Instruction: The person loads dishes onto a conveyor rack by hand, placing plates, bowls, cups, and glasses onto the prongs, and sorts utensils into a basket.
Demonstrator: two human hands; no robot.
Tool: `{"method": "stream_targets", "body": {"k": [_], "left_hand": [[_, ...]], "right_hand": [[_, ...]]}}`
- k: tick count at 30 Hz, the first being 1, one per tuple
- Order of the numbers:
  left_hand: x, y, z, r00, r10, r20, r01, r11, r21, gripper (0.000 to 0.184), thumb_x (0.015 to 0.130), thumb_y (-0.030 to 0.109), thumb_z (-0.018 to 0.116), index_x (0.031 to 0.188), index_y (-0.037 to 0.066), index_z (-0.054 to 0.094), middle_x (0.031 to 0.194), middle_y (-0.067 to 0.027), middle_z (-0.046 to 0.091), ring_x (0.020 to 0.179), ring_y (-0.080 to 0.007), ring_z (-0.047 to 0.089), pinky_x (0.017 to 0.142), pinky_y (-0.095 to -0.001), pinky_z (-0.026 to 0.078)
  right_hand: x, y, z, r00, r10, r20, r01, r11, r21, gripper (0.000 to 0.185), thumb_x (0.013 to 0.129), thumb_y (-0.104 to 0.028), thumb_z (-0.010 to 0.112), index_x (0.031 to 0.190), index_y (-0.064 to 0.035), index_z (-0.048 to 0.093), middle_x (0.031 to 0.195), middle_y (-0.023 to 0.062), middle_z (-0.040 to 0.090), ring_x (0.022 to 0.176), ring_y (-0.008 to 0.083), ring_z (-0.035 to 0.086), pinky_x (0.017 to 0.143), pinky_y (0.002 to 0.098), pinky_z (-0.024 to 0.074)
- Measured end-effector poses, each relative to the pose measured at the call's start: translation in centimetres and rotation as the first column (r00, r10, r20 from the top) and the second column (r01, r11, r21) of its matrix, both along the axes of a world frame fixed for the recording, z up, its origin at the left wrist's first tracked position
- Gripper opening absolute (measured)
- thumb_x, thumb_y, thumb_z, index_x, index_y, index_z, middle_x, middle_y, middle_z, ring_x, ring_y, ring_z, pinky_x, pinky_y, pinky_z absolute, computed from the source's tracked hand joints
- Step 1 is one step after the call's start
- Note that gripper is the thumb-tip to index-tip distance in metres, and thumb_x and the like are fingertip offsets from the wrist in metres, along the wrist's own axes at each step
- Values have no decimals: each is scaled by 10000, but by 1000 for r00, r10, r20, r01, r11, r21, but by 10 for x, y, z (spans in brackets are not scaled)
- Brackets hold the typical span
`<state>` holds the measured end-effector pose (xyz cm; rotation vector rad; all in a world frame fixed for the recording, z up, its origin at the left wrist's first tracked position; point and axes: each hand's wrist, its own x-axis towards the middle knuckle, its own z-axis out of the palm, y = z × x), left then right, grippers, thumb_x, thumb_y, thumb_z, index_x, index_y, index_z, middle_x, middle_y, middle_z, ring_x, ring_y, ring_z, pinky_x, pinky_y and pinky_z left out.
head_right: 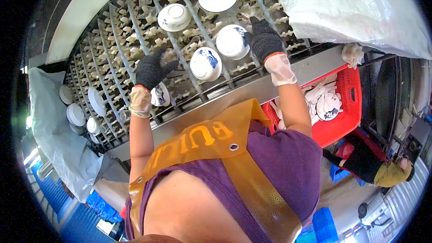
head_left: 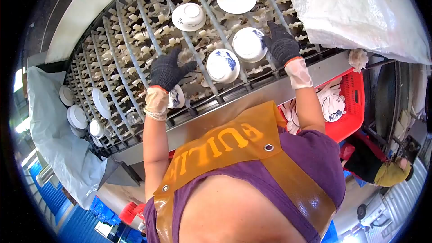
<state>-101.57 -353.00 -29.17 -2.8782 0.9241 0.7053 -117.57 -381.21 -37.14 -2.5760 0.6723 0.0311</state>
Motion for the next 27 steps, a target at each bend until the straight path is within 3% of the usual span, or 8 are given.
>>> {"method": "stream_targets", "body": {"k": [5, 7, 9, 11, 16, 20, 23, 27], "left_hand": [[13, -9, 3, 986, -163, -38, 164, 985, 45, 611, 688, 497, 665, 1164, 131, 551, 982, -143, 639, 913, -307, 610, 807, -405, 474], [12, -17, 19, 993, -114, -32, 116, 993, 38, 569, 675, 492, 671, 1125, 155, 586, 989, -140, 642, 909, -305, 616, 821, -394, 473], [13, -21, 26, 998, -69, 12, 68, 997, 43, 571, 676, 499, 669, 1126, 157, 587, 984, -139, 646, 911, -295, 622, 816, -384, 475], [13, -22, 17, 979, -26, 201, 23, 1000, 18, 489, 713, 472, 651, 1094, 171, 602, 898, -142, 657, 861, -294, 629, 783, -394, 476], [30, -23, -8, 974, 88, 208, -87, 996, -15, 485, 737, 513, 588, 1073, 163, 618, 865, -149, 657, 866, -288, 627, 776, -397, 467], [34, -22, -10, 978, 127, 165, -135, 990, 39, 507, 724, 503, 609, 1084, 146, 614, 892, -134, 662, 871, -289, 628, 792, -395, 464], [26, -27, 0, 977, 78, 197, -84, 996, 21, 509, 720, 507, 617, 1084, 152, 612, 910, -136, 658, 884, -292, 622, 811, -401, 452], [10, -45, 46, 960, 85, 268, -121, 986, 119, 487, 692, 478, 649, 1039, 138, 622, 931, -146, 647, 916, -282, 603, 840, -414, 423]], "right_hand": [[-16, -13, 0, 994, 28, 104, -44, 986, 159, 754, 674, -219, 722, 1322, -93, 355, 1285, 179, 424, 1148, 326, 457, 968, 387, 376], [-27, -8, 5, 862, -128, 490, -34, 951, 308, 763, 638, -121, 731, 1311, -109, 371, 1270, 159, 417, 1132, 340, 459, 967, 398, 379], [-31, -3, 9, 838, -285, 465, 15, 865, 502, 754, 623, -49, 704, 1301, -123, 382, 1272, 156, 391, 1146, 357, 427, 976, 416, 365], [-29, -7, 0, 745, -65, 664, 47, 998, 44, 704, 643, -32, 693, 1281, -82, 401, 1275, 160, 389, 1121, 293, 459, 849, 348, 472], [-22, 2, 4, 698, -17, 716, 109, 991, -82, 621, 648, -26, 650, 1235, -101, 460, 1268, 198, 402, 1185, 378, 384, 972, 451, 344], [-15, 6, 0, 701, 90, 707, 53, 983, -178, 516, 658, 3, 628, 1156, -62, 512, 1194, 176, 491, 1099, 341, 485, 917, 421, 409], [-15, -2, -19, 770, 33, 637, -102, 992, 73, 444, 713, -19, 614, 1145, -92, 543, 1123, 143, 550, 1037, 323, 527, 896, 420, 417], [13, -5, 0, 748, 267, 608, -138, 958, -252, 375, 718, -59, 622, 1085, -118, 568, 1047, 106, 582, 974, 276, 552, 915, 434, 395]]}}
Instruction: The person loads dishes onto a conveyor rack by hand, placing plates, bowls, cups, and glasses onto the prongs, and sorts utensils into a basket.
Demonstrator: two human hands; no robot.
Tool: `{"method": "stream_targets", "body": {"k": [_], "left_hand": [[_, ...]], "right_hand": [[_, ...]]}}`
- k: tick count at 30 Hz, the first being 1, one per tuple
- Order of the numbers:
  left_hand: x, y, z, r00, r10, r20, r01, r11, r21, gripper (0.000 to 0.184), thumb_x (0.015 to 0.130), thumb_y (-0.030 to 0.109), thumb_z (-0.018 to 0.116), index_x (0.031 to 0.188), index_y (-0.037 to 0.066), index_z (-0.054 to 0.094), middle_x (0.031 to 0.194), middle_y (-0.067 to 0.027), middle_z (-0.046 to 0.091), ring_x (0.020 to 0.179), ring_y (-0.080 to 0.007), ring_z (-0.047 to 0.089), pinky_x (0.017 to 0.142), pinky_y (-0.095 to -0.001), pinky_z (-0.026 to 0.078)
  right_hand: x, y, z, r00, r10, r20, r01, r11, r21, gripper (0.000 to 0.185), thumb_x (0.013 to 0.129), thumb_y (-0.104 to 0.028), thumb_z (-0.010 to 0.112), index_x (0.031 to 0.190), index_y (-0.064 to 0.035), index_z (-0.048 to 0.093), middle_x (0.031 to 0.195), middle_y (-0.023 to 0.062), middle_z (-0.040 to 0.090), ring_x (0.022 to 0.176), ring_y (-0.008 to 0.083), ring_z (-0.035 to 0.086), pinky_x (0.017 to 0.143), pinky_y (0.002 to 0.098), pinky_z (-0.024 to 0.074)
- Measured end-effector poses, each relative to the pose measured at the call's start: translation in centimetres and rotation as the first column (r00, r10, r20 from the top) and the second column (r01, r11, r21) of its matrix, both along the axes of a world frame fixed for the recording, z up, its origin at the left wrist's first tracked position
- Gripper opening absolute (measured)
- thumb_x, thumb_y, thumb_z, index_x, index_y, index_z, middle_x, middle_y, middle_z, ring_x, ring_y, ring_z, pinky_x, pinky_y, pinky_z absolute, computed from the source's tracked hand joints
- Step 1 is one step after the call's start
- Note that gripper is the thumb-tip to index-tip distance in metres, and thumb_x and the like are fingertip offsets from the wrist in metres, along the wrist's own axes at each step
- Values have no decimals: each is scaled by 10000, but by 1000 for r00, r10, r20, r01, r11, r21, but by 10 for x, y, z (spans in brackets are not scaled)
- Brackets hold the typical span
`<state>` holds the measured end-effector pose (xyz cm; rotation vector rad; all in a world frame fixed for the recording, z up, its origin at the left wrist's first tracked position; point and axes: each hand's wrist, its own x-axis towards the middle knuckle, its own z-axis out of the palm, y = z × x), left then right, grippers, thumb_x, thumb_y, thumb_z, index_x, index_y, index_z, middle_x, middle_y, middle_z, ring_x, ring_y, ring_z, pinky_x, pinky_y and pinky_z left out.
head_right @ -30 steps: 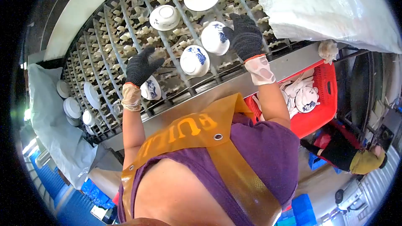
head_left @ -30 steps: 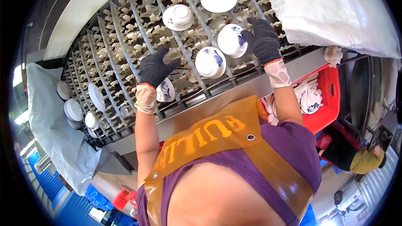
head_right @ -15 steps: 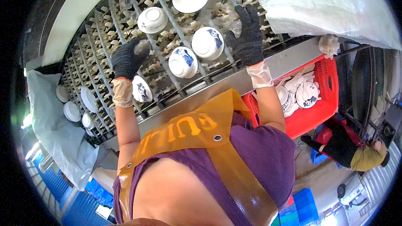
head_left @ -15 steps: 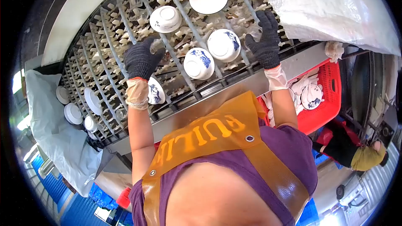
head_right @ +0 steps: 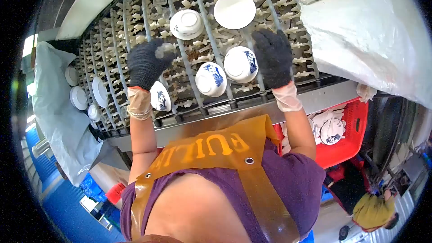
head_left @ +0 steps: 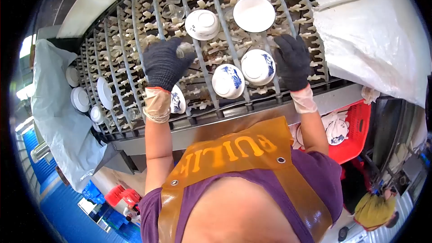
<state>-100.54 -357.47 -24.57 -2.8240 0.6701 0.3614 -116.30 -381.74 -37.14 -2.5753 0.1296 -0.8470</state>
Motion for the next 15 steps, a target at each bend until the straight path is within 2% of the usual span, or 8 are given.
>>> {"method": "stream_targets", "body": {"k": [5, 6, 8, 10, 11, 12, 14, 15], "left_hand": [[23, 35, -64, 998, -39, -47, 42, 996, 79, 463, 651, 480, 667, 943, 123, 643, 787, -133, 655, 779, -328, 626, 780, -432, 450], [24, 29, -63, 972, -7, -234, 59, 975, 216, 521, 639, 516, 668, 986, 128, 635, 877, -159, 647, 838, -330, 618, 813, -435, 439], [20, 43, -68, 980, -94, -176, 113, 989, 98, 601, 646, 560, 652, 1065, 130, 613, 1000, -171, 617, 943, -324, 589, 846, -440, 423], [24, 42, -52, 967, 32, -252, -56, 994, -90, 634, 681, 568, 632, 1137, 131, 579, 1068, -179, 583, 1027, -313, 549, 872, -431, 412], [31, 51, -59, 982, 37, -184, -79, 971, -228, 610, 724, 511, 635, 1184, 120, 543, 1087, -179, 567, 1041, -317, 538, 892, -425, 409], [40, 44, -54, 987, 113, -115, -128, 982, -139, 631, 726, 450, 664, 1233, 117, 489, 1152, -193, 526, 1037, -326, 536, 917, -417, 400], [58, 39, -59, 984, 175, 20, -157, 922, -354, 670, 738, 375, 680, 1259, 30, 438, 1204, -230, 486, 1098, -349, 498, 919, -405, 411], [71, 37, -66, 984, 177, 20, -159, 922, -353, 670, 738, 375, 680, 1259, 30, 438, 1204, -230, 486, 1098, -349, 498, 919, -405, 411]], "right_hand": [[73, 12, -23, 990, 132, -53, -139, 979, -151, 243, 704, -163, 594, 941, -117, 619, 970, 93, 608, 997, 263, 545, 983, 438, 322], [89, 13, -21, 927, 138, -348, -208, 963, -172, 230, 685, -210, 670, 901, -132, 649, 887, 99, 624, 923, 257, 577, 977, 475, 322], [101, 10, -8, 956, 194, -219, -207, 977, -41, 201, 705, -217, 669, 865, -96, 659, 818, 102, 631, 829, 283, 594, 898, 428, 401], [110, -2, 18, 908, 342, -244, -190, 852, 488, 282, 786, -276, 630, 933, -35, 635, 837, 150, 637, 770, 341, 606, 701, 377, 492], [118, -8, 25, 885, 372, -280, -199, 847, 493, 281, 796, -283, 621, 935, -40, 636, 856, 157, 638, 787, 335, 610, 713, 382, 490], [127, -14, 30, 859, 401, -316, -211, 843, 495, 280, 805, -290, 611, 936, -44, 637, 876, 164, 639, 804, 329, 614, 725, 386, 487], [165, -26, 10, 893, 389, -228, -300, 890, 344, 262, 812, -275, 599, 967, -66, 629, 884, 157, 635, 851, 321, 605, 759, 381, 479], [192, -27, 5, 951, 193, -241, -155, 973, 169, 278, 815, -255, 587, 1032, -81, 597, 947, 151, 617, 913, 315, 585, 783, 374, 474]]}}
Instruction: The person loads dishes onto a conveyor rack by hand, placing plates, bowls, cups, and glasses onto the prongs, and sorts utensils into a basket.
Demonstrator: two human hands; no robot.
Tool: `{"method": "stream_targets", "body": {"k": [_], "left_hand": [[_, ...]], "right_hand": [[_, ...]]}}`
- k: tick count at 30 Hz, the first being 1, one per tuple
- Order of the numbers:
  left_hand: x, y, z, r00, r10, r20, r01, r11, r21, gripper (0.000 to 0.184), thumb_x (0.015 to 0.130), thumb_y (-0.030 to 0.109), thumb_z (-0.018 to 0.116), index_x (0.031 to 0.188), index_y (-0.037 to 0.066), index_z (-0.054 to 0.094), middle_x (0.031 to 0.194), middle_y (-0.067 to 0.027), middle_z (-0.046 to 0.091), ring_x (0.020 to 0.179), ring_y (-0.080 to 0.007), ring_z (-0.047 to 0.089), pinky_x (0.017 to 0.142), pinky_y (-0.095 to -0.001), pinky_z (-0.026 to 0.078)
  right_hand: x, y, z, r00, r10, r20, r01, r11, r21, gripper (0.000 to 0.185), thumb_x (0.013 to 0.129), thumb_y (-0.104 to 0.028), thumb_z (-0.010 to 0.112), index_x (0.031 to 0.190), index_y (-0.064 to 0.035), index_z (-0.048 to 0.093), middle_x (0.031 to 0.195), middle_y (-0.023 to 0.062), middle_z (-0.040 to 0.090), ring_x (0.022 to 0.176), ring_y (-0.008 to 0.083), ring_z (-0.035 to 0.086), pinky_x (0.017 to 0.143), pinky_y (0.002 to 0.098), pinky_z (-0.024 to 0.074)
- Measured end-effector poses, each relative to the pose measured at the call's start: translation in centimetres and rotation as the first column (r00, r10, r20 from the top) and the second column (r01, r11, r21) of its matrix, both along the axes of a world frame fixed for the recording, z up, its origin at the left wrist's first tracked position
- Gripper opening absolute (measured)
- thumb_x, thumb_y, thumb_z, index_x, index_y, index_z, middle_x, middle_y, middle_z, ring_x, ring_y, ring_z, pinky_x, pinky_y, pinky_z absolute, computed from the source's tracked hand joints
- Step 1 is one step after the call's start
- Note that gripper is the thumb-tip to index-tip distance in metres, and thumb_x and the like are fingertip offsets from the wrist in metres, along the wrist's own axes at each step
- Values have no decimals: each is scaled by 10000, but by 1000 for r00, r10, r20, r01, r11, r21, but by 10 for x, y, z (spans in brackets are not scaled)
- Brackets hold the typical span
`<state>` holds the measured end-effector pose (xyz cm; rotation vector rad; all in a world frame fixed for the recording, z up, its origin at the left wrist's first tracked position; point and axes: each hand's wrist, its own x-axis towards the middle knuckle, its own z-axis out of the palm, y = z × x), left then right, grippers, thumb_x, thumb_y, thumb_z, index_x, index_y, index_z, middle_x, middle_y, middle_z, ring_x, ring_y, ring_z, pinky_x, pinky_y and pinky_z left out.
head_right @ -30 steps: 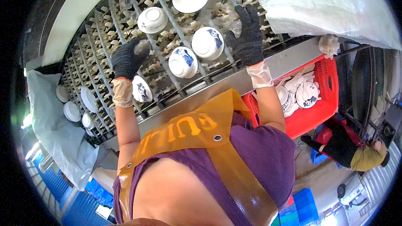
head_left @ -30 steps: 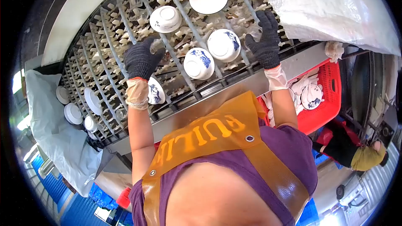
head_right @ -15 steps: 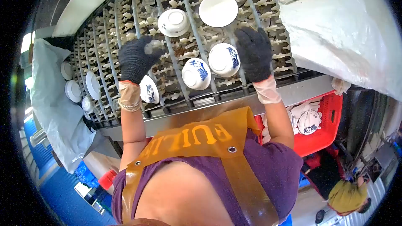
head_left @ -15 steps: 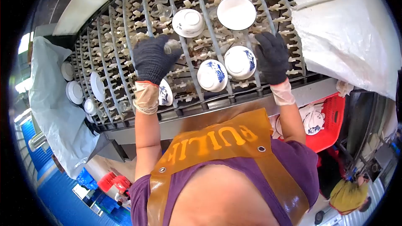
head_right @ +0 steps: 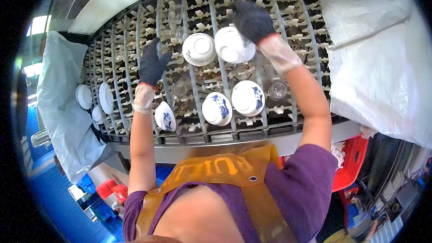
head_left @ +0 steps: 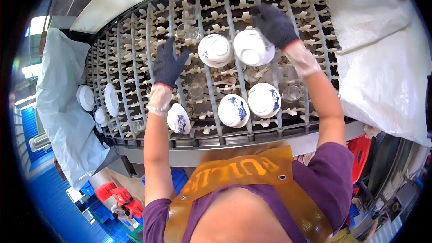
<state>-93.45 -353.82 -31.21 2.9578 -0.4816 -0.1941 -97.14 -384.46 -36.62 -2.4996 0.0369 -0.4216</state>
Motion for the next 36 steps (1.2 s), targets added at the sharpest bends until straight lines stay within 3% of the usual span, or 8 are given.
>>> {"method": "stream_targets", "body": {"k": [2, 13, 15, 19, 22, 25, 31, 36], "left_hand": [[31, -5, -27, 989, 81, 125, -56, 980, -193, 711, 736, 346, 680, 1295, 16, 389, 1226, -235, 471, 1128, -351, 476, 940, -402, 393], [71, -34, -39, 979, 195, -50, -197, 980, -36, 657, 658, 377, 724, 1167, 23, 505, 1140, -192, 545, 1042, -340, 542, 889, -408, 437], [73, -36, -41, 985, 173, -14, -173, 985, 4, 659, 630, 363, 750, 1135, 6, 522, 1116, -197, 559, 1026, -323, 556, 862, -403, 454], [67, -31, -46, 981, 174, 81, -132, 918, -374, 611, 605, 194, 775, 1127, 8, 517, 958, -132, 581, 884, -223, 587, 736, -323, 493], [54, -31, -25, 965, 149, -216, -259, 406, -877, 451, 691, 37, 667, 1113, 23, 508, 890, -35, 510, 783, -109, 513, 651, -231, 460], [44, -25, -3, 997, 77, -13, -52, 529, -847, 488, 726, 43, 629, 1182, 26, 454, 940, -61, 511, 805, -140, 535, 721, -263, 473], [8, -7, 33, 915, -108, -388, -375, 120, -919, 598, 764, 140, 629, 1285, 32, 355, 1001, -72, 513, 856, -193, 566, 784, -313, 486], [8, 25, 18, 873, -27, -486, -443, 372, -816, 594, 796, 143, 603, 1323, 47, 347, 978, -71, 543, 829, -157, 556, 757, -263, 464]], "right_hand": [[58, -16, -26, 912, -18, 410, 20, 1000, 2, 371, 811, -223, 571, 1162, -119, 513, 1081, 150, 574, 971, 325, 560, 833, 407, 454], [146, -27, -69, 994, 105, 12, -101, 908, 407, 324, 799, -340, 555, 1010, -109, 637, 1048, 158, 599, 987, 345, 552, 872, 422, 430], [142, -18, -74, 987, 136, -83, -155, 938, -309, 268, 806, -255, 540, 985, -81, 638, 1003, 150, 615, 990, 327, 561, 867, 406, 436], [166, 49, -74, 980, 56, 189, -33, 992, -121, 362, 729, -222, 614, 1063, -85, 593, 1066, 138, 571, 1002, 293, 554, 863, 388, 441], [147, 98, -19, 874, 324, 361, -357, 934, 27, 370, 738, -241, 595, 1077, -92, 584, 1045, 151, 577, 991, 305, 554, 847, 394, 447], [170, 127, -28, 909, 393, -136, -392, 919, 36, 366, 757, -301, 581, 1055, -89, 596, 1031, 170, 602, 981, 311, 567, 858, 382, 444], [171, 58, -44, 993, 101, 58, -108, 985, 134, 310, 743, -294, 606, 993, -112, 603, 883, 150, 639, 835, 326, 616, 749, 412, 487], [107, -44, -11, 992, -4, 126, -9, 995, 102, 236, 773, -200, 551, 996, -140, 600, 871, 159, 636, 894, 268, 605, 818, 450, 424]]}}
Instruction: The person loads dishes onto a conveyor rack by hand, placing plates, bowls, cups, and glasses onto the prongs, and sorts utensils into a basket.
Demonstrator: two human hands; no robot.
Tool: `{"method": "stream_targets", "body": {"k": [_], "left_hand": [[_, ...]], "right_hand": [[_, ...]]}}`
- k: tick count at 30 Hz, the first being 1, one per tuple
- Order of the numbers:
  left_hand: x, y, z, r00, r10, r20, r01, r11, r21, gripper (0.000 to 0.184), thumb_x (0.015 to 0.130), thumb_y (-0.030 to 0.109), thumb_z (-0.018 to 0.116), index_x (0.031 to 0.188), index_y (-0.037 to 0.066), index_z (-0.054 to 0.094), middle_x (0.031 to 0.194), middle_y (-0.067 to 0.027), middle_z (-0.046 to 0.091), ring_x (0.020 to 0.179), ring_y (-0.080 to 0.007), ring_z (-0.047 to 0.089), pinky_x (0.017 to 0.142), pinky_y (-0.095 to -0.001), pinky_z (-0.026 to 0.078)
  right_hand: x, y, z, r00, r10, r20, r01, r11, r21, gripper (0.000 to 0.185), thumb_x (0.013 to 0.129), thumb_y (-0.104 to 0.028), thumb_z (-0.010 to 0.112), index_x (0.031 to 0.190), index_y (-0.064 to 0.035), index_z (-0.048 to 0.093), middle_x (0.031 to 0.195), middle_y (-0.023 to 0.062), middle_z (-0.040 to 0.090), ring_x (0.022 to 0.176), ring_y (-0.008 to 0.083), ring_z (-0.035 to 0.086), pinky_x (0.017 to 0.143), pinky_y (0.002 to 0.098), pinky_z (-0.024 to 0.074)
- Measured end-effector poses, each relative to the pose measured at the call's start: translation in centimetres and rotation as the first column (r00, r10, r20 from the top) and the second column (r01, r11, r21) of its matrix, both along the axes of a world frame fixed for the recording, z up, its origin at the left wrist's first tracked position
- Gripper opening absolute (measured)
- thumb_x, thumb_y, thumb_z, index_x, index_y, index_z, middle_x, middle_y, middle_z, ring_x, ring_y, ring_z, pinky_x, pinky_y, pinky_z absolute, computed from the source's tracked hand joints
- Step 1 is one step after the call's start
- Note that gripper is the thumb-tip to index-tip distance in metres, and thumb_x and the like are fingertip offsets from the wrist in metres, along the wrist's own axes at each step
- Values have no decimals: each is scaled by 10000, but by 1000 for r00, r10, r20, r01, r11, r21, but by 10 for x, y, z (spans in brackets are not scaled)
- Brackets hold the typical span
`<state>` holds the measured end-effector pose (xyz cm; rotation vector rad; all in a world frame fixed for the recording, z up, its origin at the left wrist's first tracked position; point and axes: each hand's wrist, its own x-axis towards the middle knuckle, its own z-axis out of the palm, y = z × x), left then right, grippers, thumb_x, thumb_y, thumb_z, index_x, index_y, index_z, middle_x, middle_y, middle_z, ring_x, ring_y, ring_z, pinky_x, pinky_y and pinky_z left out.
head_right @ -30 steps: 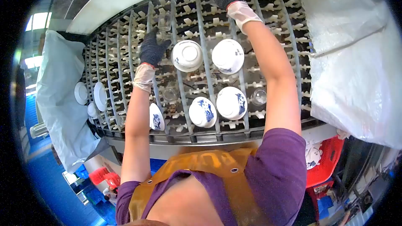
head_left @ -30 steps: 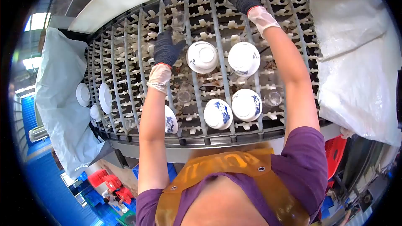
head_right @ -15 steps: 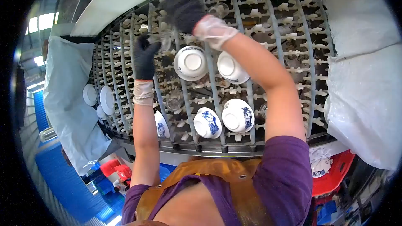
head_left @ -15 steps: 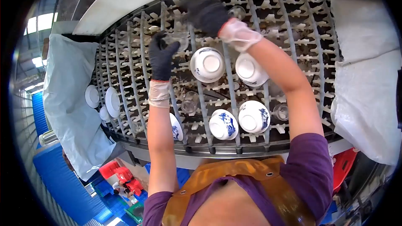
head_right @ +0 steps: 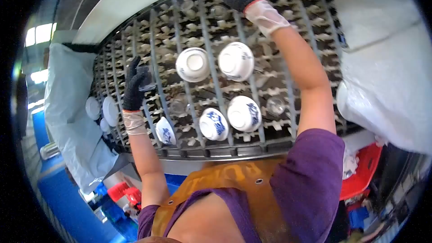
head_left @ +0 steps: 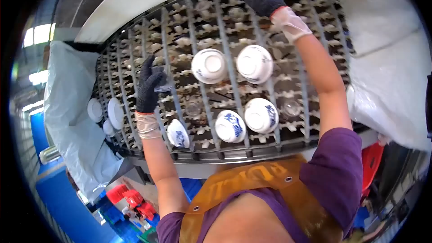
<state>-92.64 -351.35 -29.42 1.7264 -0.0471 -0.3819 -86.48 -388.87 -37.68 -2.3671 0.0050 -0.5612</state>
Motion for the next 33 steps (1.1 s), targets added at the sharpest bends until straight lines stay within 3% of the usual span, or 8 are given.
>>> {"method": "stream_targets", "body": {"k": [1, 3, 7, 15, 17, 21, 23, 33], "left_hand": [[8, 4, -9, 999, -22, -30, 26, 989, 148, 585, 800, 148, 613, 1314, 33, 359, 972, -70, 553, 824, -146, 556, 760, -255, 457], [29, 5, -31, 980, -198, -14, 180, 861, 476, 576, 789, 205, 645, 1286, 28, 413, 1047, -110, 575, 865, -176, 574, 770, -283, 461], [59, -44, -66, 942, -321, 96, 17, 332, 943, 554, 770, 466, 598, 1073, 1, 591, 1063, -212, 604, 985, -323, 582, 806, -392, 449], [5, -87, -79, 605, -435, 666, -494, 452, 743, 633, 789, 461, 575, 1173, -36, 497, 1168, -269, 498, 1134, -381, 435, 973, -444, 321], [-45, -100, -48, 568, -479, 669, -388, 561, 731, 605, 772, 359, 636, 1208, -24, 466, 1205, -236, 484, 1159, -352, 419, 979, -428, 315], [-131, -68, -55, 564, -496, 660, -101, 752, 651, 502, 743, 183, 687, 1172, 4, 497, 1160, -188, 515, 1114, -323, 450, 948, -385, 350], [-179, -51, -60, 770, -355, 531, -2, 830, 558, 456, 732, 174, 695, 1122, 7, 527, 1107, -169, 537, 1051, -291, 486, 903, -371, 382], [-273, -14, -81, 732, -250, 634, -176, 830, 530, 260, 731, 119, 656, 960, 7, 601, 1014, -165, 569, 954, -308, 547, 833, -399, 429]], "right_hand": [[-31, -21, 13, 996, 75, -57, -69, 993, 98, 335, 795, -244, 575, 1112, -133, 576, 958, 204, 628, 996, 274, 579, 928, 508, 357], [-95, -58, -3, 999, 9, 43, -7, 998, -63, 310, 809, -246, 609, 1081, -99, 586, 933, 135, 634, 838, 299, 616, 732, 375, 484], [-262, -73, -16, 983, -166, -73, 166, 986, -8, 266, 807, -224, 607, 1035, -89, 606, 955, 130, 623, 857, 288, 609, 737, 369, 482], [-455, -74, -56, 685, -676, -272, 600, 735, -315, 369, 730, -203, 634, 1082, -104, 581, 997, 139, 601, 911, 290, 578, 802, 395, 455], [-461, -86, -79, 669, -741, -54, 594, 577, -560, 372, 745, -160, 546, 1115, -118, 559, 1086, 174, 544, 984, 343, 534, 808, 464, 431], [-430, -94, -84, 529, -845, -80, 579, 429, -693, 399, 777, -159, 480, 1174, -129, 512, 1074, 184, 519, 1026, 369, 490, 832, 499, 384], [-415, -99, -97, 481, -872, 90, 556, 224, -801, 346, 797, -173, 473, 1134, -123, 531, 1059, 166, 544, 971, 347, 521, 797, 495, 394], [-412, -70, 15, 639, -769, -10, 669, 563, -485, 118, 769, -158, 506, 857, -101, 559, 641, 92, 614, 566, 269, 625, 498, 424, 485]]}}
